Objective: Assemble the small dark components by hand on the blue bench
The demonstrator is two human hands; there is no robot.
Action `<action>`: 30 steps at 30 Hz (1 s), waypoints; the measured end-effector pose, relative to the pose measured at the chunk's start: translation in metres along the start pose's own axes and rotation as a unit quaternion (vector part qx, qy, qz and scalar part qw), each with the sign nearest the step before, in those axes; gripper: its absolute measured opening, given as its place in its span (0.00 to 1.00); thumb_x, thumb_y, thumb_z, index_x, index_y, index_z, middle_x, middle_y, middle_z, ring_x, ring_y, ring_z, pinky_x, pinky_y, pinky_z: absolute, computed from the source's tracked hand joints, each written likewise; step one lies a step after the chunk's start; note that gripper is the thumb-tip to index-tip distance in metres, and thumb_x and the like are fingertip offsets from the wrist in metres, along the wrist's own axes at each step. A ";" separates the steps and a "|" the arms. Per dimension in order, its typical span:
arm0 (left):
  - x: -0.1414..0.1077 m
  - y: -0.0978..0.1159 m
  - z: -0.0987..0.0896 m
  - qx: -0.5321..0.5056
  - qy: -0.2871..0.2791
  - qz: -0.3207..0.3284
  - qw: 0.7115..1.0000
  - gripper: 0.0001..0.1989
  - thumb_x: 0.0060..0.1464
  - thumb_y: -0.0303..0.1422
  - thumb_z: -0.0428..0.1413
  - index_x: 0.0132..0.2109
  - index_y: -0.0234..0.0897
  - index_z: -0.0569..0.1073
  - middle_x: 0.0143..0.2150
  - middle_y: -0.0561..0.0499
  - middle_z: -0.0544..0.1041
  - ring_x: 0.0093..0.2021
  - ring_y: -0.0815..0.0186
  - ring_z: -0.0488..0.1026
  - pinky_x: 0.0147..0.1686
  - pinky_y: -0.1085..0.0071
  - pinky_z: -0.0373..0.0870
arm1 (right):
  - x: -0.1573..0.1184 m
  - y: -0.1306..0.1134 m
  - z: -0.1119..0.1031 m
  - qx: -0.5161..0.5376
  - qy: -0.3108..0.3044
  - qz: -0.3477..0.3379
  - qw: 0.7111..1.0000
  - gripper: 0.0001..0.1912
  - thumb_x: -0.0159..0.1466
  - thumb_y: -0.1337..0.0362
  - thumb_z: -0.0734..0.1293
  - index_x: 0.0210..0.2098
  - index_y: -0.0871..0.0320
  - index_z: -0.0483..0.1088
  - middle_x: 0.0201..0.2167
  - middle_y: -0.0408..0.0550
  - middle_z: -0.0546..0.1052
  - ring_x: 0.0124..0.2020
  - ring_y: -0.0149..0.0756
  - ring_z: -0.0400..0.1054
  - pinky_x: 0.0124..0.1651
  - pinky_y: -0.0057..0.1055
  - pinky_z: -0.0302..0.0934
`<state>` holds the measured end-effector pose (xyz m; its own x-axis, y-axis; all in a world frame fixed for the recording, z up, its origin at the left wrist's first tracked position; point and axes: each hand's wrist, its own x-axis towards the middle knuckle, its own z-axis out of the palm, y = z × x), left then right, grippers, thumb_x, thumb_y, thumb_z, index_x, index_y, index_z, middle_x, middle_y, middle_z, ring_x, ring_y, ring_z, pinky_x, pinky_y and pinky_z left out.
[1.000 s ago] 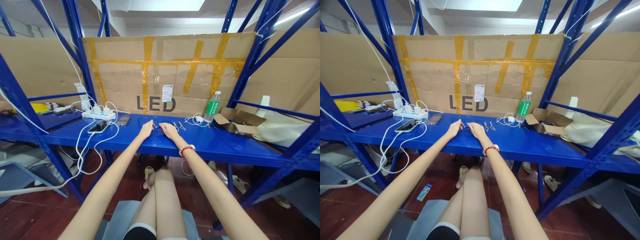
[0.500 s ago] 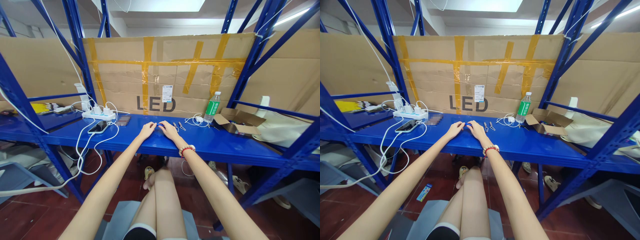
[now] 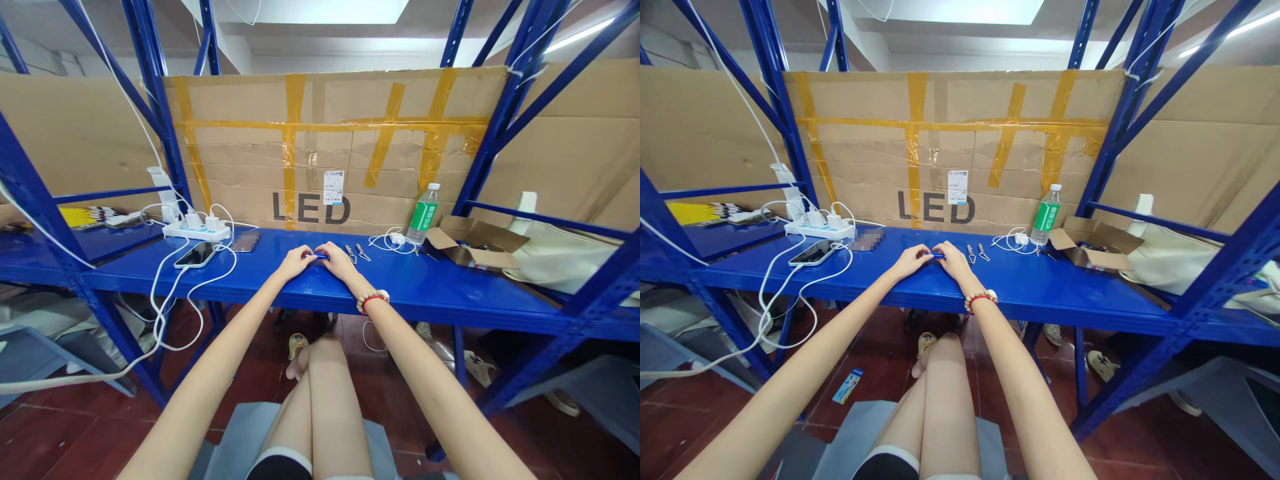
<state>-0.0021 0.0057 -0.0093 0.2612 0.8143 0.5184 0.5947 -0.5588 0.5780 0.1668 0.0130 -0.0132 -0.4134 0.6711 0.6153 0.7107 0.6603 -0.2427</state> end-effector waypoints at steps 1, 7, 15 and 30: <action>0.000 0.000 0.000 0.003 0.008 -0.009 1.000 0.09 0.53 0.38 0.52 0.33 0.37 0.71 0.29 0.53 0.74 0.32 0.67 0.69 0.35 0.73 0.64 | 0.000 0.000 0.000 -0.003 0.005 0.006 1.000 0.11 0.60 0.70 0.63 0.43 0.58 0.69 0.38 0.48 0.71 0.39 0.33 0.67 0.40 0.27 0.61; 0.002 -0.001 -0.003 0.024 0.063 -0.074 0.995 0.17 0.58 0.43 0.44 0.29 0.38 0.68 0.28 0.52 0.75 0.32 0.66 0.70 0.36 0.72 0.63 | 0.000 -0.002 -0.001 -0.014 0.013 0.031 0.999 0.10 0.61 0.65 0.64 0.43 0.57 0.71 0.38 0.48 0.75 0.36 0.34 0.69 0.39 0.29 0.61; -0.002 0.004 -0.007 0.045 0.126 -0.149 0.980 0.21 0.58 0.46 0.42 0.27 0.38 0.68 0.31 0.48 0.76 0.37 0.60 0.71 0.35 0.69 0.61 | 0.000 -0.006 -0.003 -0.024 0.004 0.049 0.999 0.08 0.61 0.63 0.64 0.38 0.56 0.73 0.35 0.46 0.78 0.37 0.35 0.71 0.38 0.28 0.61; -0.002 0.007 -0.004 -0.043 0.030 -0.054 0.997 0.14 0.47 0.43 0.55 0.27 0.36 0.68 0.21 0.52 0.74 0.26 0.66 0.72 0.31 0.73 0.65 | -0.001 -0.008 -0.006 -0.053 0.007 0.048 0.997 0.12 0.64 0.59 0.60 0.33 0.54 0.74 0.33 0.46 0.78 0.35 0.35 0.71 0.35 0.26 0.59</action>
<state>-0.0016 0.0002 -0.0039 0.1520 0.8607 0.4858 0.5490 -0.4823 0.6827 0.1647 0.0052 -0.0074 -0.3325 0.7250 0.6032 0.8033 0.5528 -0.2216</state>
